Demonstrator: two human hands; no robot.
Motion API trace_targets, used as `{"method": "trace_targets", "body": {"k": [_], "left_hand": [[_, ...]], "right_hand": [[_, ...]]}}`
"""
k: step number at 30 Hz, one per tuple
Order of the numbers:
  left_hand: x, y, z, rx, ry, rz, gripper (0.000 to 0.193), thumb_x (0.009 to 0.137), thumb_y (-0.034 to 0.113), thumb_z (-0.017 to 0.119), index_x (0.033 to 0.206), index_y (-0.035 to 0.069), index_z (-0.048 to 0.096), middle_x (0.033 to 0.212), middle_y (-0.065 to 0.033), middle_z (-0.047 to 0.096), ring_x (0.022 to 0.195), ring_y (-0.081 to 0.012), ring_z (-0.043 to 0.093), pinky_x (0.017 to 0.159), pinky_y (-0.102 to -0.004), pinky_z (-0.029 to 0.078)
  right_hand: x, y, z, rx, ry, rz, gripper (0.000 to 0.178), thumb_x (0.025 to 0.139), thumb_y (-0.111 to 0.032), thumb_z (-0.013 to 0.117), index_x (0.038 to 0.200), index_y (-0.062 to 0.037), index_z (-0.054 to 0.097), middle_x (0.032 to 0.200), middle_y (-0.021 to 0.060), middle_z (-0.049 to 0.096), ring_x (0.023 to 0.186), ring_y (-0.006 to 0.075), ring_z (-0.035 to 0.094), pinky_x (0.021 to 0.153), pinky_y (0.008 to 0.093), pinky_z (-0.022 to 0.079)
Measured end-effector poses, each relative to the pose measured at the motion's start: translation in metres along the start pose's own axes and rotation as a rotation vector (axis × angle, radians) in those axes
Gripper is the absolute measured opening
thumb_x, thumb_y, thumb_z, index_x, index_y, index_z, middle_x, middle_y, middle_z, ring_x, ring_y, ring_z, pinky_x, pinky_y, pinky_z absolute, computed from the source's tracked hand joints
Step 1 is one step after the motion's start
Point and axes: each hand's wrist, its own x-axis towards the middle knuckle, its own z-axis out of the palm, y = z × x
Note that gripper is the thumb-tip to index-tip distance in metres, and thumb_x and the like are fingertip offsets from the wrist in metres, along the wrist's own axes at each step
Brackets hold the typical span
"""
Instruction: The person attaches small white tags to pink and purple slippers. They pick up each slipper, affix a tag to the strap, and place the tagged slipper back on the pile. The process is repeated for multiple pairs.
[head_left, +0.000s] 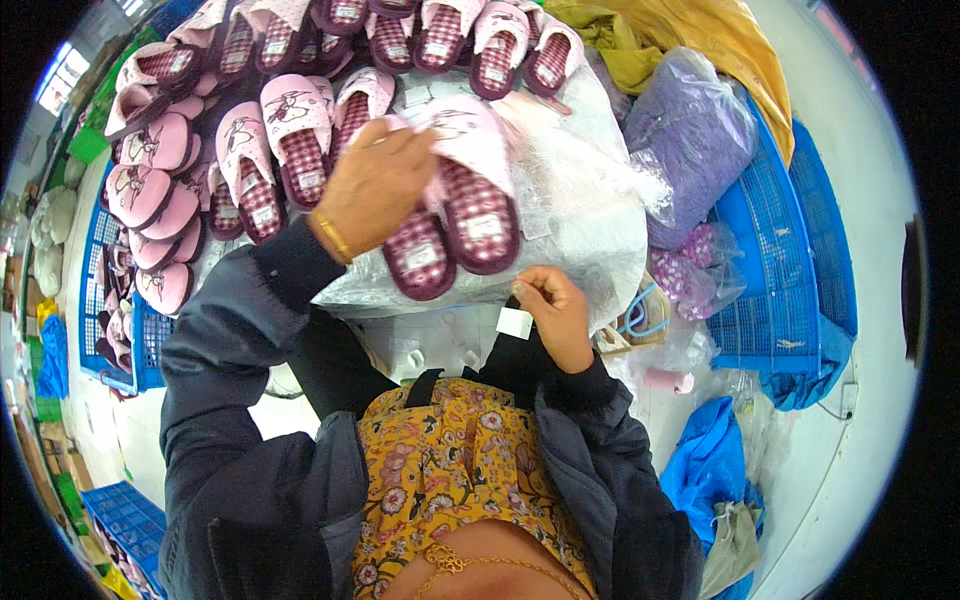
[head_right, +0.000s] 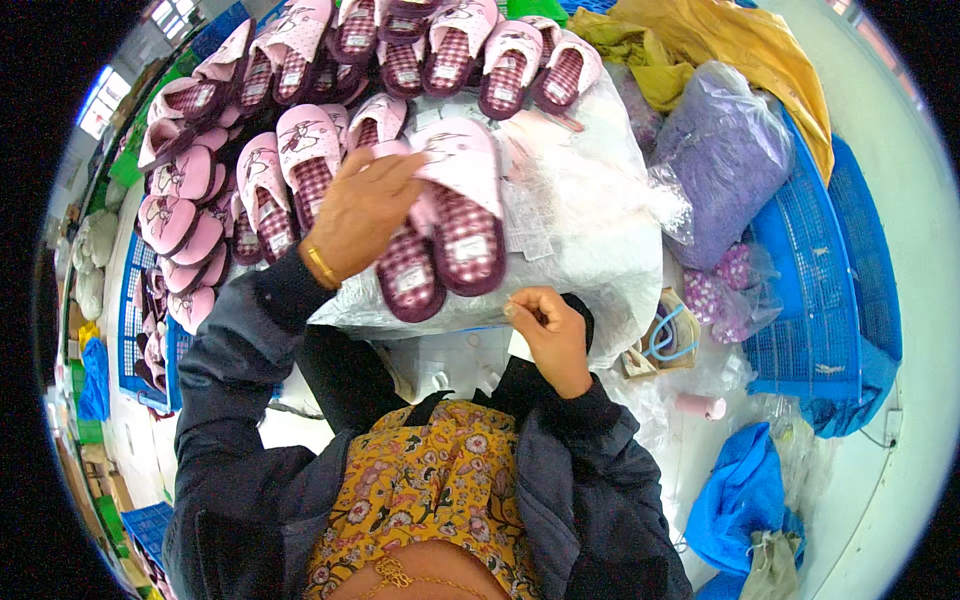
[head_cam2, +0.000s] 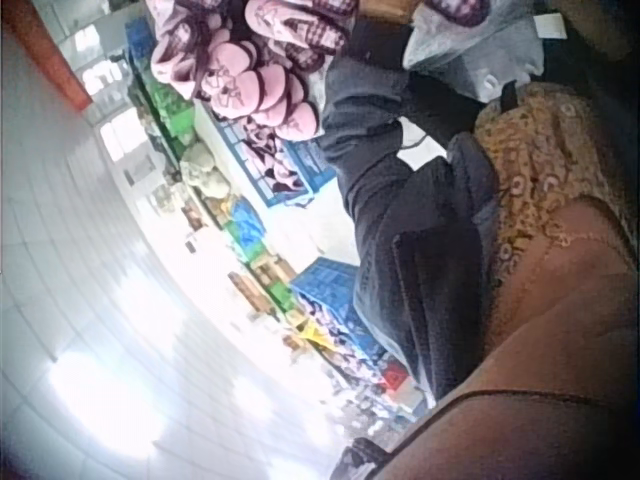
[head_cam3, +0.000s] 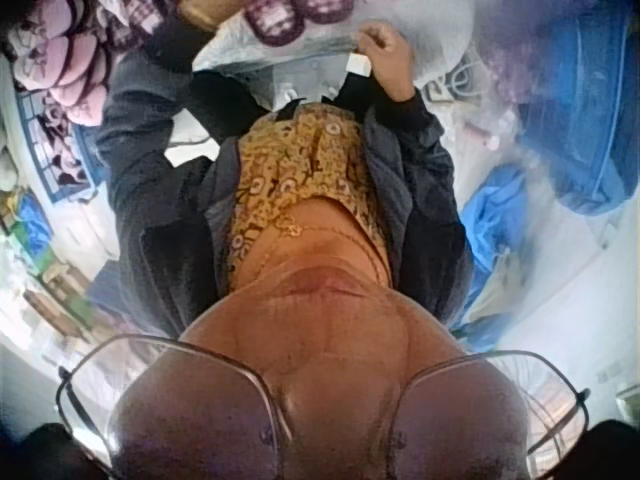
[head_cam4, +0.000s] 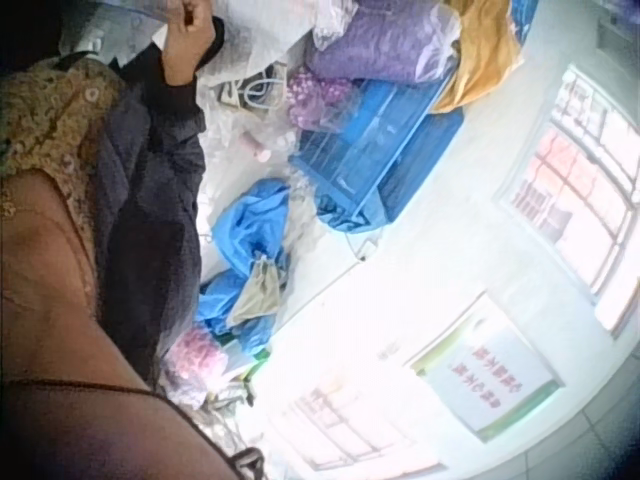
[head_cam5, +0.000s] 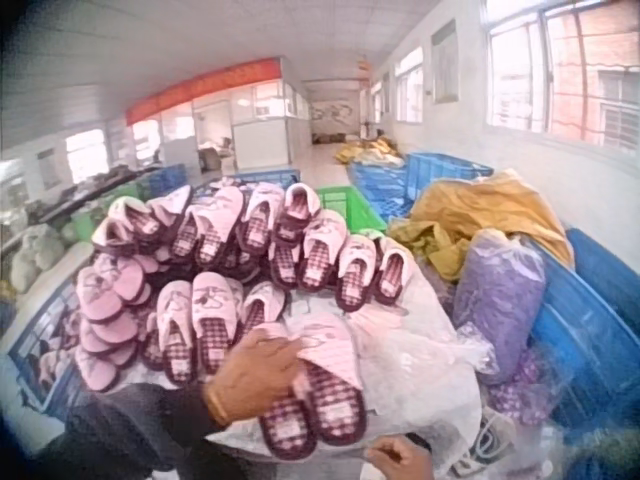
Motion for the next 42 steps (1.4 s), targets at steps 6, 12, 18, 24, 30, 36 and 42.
{"method": "trace_targets", "body": {"k": [6, 12, 18, 24, 30, 36, 42], "left_hand": [[0.069, 0.029, 0.049, 0.031, 0.125, 0.037, 0.02, 0.079, 0.017, 0.059, 0.091, 0.006, 0.07, 0.117, -0.0086, 0.064, 0.112, -0.0229, 0.056, 0.103, -0.0409, 0.038], [0.062, 0.034, 0.054, -0.264, 0.227, 0.05, 0.029, 0.075, 0.011, 0.066, 0.103, 0.008, 0.07, 0.134, -0.0118, 0.055, 0.126, -0.029, 0.049, 0.109, -0.0448, 0.033], [0.0, 0.069, -0.065, -1.698, 0.217, 0.357, 0.047, 0.09, 0.029, 0.072, 0.123, -0.001, 0.058, 0.114, -0.0172, 0.062, 0.104, -0.0363, 0.059, 0.089, -0.0453, 0.046], [-0.027, 0.069, -0.075, -1.989, 0.235, 0.184, 0.018, 0.089, 0.015, 0.069, 0.077, 0.008, 0.057, 0.083, -0.0116, 0.064, 0.072, -0.0234, 0.06, 0.064, -0.035, 0.044], [-0.058, 0.002, 0.046, -0.859, 0.356, -0.603, 0.016, 0.078, 0.013, 0.078, 0.082, 0.005, 0.064, 0.081, -0.0068, 0.061, 0.075, -0.0219, 0.058, 0.069, -0.0315, 0.046], [-0.057, 0.026, 0.074, -0.424, 0.124, -0.383, 0.036, 0.076, 0.02, 0.076, 0.109, 0.01, 0.068, 0.111, -0.0077, 0.061, 0.105, -0.0296, 0.055, 0.088, -0.0401, 0.044], [-0.047, 0.024, 0.087, -0.284, 0.015, -0.218, 0.036, 0.08, 0.025, 0.071, 0.113, 0.011, 0.067, 0.119, -0.0057, 0.059, 0.115, -0.026, 0.051, 0.095, -0.0394, 0.041]], "right_hand": [[0.003, -0.012, -0.007, 0.024, 0.121, 0.014, 0.008, 0.093, -0.008, 0.065, 0.097, -0.0018, 0.063, 0.084, -0.0017, 0.062, 0.074, 0.005, 0.053, 0.068, 0.0214, 0.045], [0.004, -0.002, -0.017, 0.106, 0.124, 0.02, 0.01, 0.094, -0.011, 0.065, 0.099, -0.0026, 0.062, 0.085, -0.0021, 0.061, 0.073, 0.0053, 0.051, 0.067, 0.0204, 0.043], [0.008, 0.004, -0.014, 0.078, 0.121, 0.082, 0.011, 0.094, -0.011, 0.066, 0.099, -0.0023, 0.061, 0.086, -0.0018, 0.06, 0.073, 0.0053, 0.051, 0.067, 0.0205, 0.043], [0.006, 0.008, -0.012, 0.072, 0.098, 0.089, 0.011, 0.094, -0.011, 0.065, 0.1, -0.0024, 0.061, 0.087, -0.0016, 0.061, 0.075, 0.0054, 0.051, 0.068, 0.0213, 0.043], [0.007, 0.013, -0.016, 0.089, 0.115, 0.069, 0.013, 0.095, -0.015, 0.066, 0.1, -0.0032, 0.062, 0.088, -0.0015, 0.061, 0.074, 0.0053, 0.05, 0.068, 0.0209, 0.042], [0.006, 0.017, -0.014, 0.046, 0.113, 0.041, 0.013, 0.094, -0.014, 0.067, 0.1, -0.0031, 0.062, 0.086, -0.0017, 0.062, 0.072, 0.0048, 0.051, 0.066, 0.0204, 0.042], [0.003, 0.01, -0.013, 0.098, 0.111, 0.039, 0.011, 0.094, -0.013, 0.067, 0.099, -0.003, 0.063, 0.087, -0.0019, 0.062, 0.073, 0.0044, 0.051, 0.066, 0.0203, 0.042]]}}
